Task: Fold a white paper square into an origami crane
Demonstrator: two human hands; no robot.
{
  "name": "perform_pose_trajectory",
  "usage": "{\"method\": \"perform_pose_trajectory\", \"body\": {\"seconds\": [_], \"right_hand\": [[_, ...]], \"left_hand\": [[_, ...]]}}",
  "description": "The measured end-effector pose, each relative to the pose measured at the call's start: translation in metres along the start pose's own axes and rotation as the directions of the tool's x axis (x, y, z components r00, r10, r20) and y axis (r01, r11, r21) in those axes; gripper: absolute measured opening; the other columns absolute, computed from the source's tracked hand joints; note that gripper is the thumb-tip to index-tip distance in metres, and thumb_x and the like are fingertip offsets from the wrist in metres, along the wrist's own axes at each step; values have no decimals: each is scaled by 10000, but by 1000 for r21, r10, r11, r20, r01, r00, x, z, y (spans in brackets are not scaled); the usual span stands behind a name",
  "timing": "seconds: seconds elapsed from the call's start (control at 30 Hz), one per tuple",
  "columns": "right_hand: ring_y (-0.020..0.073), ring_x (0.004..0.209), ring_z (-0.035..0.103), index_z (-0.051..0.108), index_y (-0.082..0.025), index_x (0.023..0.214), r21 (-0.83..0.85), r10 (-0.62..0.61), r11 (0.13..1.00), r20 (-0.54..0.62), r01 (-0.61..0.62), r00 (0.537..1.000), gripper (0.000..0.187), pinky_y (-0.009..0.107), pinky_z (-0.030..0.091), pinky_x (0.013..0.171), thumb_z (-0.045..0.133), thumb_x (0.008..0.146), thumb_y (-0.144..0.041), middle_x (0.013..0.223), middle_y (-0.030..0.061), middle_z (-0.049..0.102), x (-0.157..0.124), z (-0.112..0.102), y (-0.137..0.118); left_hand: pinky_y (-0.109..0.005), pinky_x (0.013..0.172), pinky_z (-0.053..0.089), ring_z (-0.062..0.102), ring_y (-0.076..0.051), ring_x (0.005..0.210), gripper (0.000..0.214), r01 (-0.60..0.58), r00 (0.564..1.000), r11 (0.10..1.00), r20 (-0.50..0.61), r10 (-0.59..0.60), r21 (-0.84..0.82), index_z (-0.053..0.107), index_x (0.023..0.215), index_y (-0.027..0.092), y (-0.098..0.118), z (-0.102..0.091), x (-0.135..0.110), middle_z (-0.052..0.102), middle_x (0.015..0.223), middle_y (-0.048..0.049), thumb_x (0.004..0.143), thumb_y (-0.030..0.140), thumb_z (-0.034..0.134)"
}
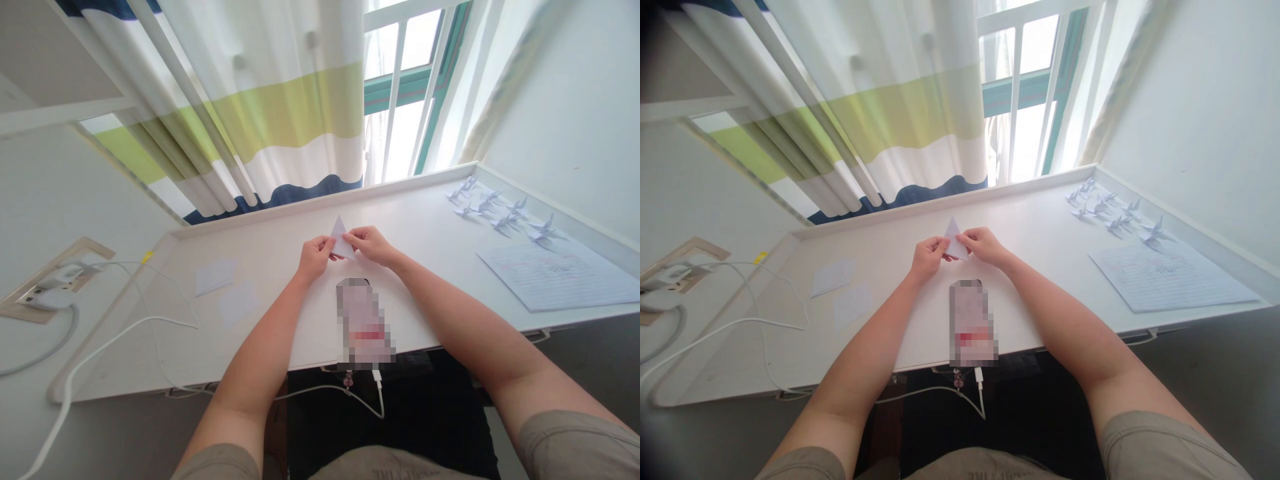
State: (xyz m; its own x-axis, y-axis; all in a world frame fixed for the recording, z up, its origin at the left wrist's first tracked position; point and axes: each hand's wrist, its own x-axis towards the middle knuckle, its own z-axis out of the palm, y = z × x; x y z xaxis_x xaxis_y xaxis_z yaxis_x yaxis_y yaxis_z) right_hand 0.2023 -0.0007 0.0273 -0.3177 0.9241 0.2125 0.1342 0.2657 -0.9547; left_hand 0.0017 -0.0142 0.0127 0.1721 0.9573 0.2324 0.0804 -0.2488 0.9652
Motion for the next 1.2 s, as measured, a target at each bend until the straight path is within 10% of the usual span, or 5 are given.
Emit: {"method": "perform_pose_trajectory", "body": {"seconds": [0.7, 1.2], "right_hand": [[141, 567, 607, 696, -179, 671, 27, 68, 997, 71, -70, 995, 571, 287, 525, 588, 806, 787, -727, 634, 37, 684, 0, 2, 2], [143, 581, 584, 716, -171, 689, 21, 65, 998, 9, -65, 998, 575, 295, 440, 598, 795, 785, -733, 625, 40, 674, -2, -3, -4]], "left_hand": [[-304, 600, 587, 814, -237, 696, 630, -37, 994, 996, -107, 28, -83, 737, 920, 157, -3, -1, 4, 818, 784, -97, 843, 780, 784], [-297, 572, 558, 804, -237, 663, 652, 193, 976, 966, -69, -207, -170, 749, 960, 116, 7, -2, 2, 829, 877, -147, 971, 756, 621]]}}
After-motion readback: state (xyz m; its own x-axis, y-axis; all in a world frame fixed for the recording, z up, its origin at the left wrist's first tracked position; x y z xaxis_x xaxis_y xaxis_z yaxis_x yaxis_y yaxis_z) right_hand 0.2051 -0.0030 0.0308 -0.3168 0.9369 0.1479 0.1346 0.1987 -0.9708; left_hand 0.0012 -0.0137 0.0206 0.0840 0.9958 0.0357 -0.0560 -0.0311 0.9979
